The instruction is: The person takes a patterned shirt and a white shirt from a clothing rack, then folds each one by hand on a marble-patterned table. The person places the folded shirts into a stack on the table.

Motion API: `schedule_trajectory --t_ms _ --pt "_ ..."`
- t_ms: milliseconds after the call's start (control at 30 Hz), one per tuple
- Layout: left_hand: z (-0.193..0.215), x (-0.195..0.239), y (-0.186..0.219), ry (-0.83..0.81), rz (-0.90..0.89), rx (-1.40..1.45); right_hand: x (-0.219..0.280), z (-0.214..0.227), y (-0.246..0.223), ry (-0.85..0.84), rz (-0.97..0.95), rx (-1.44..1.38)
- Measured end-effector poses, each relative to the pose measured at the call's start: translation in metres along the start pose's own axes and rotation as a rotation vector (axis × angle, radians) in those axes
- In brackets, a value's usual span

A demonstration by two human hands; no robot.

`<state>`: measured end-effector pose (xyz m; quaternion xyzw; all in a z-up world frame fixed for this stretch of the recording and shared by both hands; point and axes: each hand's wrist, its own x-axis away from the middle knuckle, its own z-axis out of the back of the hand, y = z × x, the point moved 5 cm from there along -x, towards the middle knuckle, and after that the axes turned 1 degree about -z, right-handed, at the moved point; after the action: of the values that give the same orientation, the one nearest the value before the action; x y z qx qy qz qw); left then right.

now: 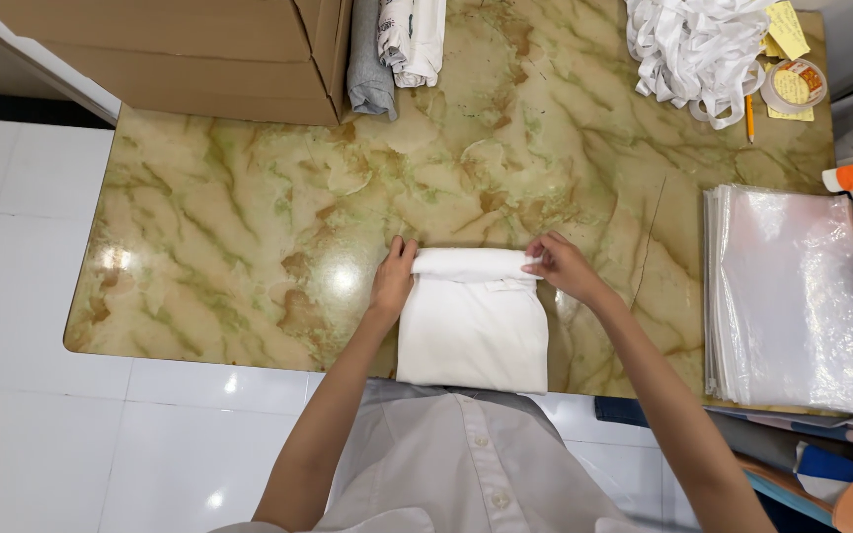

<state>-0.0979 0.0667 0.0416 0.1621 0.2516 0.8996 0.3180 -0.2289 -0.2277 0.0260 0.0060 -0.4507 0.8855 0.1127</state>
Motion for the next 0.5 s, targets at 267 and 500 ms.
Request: schedule_trajectory --t_ms 267,500 --pt "-0.014 -0.001 -0.019 0.088 0.118 0.262 0.010 0.001 -0.019 -0.133 -0.142 -0.036" --pt "-0.017 0.028 -0.037 0.123 0.421 1.100 0.030 -0.016 -0.011 0.081 0.066 0.191"
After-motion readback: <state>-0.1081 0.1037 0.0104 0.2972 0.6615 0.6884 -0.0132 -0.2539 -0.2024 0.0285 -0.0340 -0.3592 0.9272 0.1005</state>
